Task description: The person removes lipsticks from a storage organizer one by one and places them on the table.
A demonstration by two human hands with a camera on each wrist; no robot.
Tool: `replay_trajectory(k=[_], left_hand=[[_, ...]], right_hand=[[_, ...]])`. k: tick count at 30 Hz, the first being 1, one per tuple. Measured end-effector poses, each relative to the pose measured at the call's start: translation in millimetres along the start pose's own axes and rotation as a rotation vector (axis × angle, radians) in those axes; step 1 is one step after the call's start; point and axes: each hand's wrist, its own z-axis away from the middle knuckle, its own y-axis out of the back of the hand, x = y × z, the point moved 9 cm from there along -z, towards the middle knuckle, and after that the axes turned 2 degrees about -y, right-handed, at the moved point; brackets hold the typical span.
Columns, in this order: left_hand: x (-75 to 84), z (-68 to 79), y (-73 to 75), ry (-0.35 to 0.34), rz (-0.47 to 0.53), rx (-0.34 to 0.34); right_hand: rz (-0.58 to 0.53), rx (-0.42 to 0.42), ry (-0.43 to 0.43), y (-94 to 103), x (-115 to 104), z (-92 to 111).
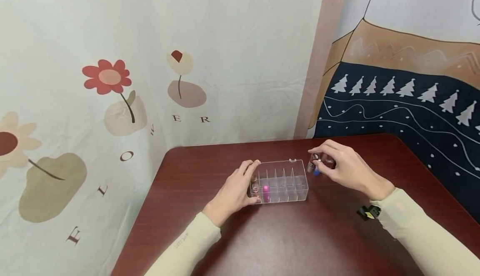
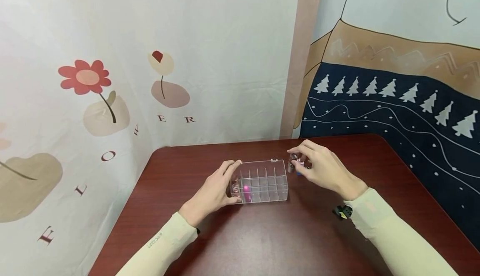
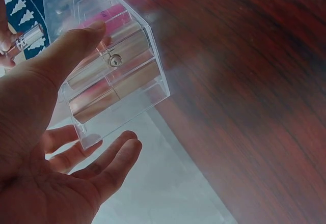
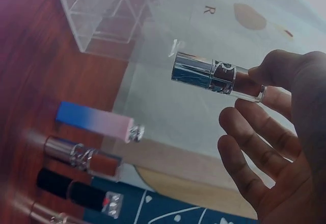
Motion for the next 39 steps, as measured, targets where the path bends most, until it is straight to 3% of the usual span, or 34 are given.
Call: replay_trajectory(k=[18,39], left_hand=[[0.2,1.4,-2.9,0.009,-0.006,-0.021],[-0.4,-1.3,0.1,0.013,0.006,-0.014]], right_hand=[[0.027,-0.085,-0.109,-22.5,40.5,35.6],[0.036,-0.136,-0.159,-39.1,52.0,43.8]])
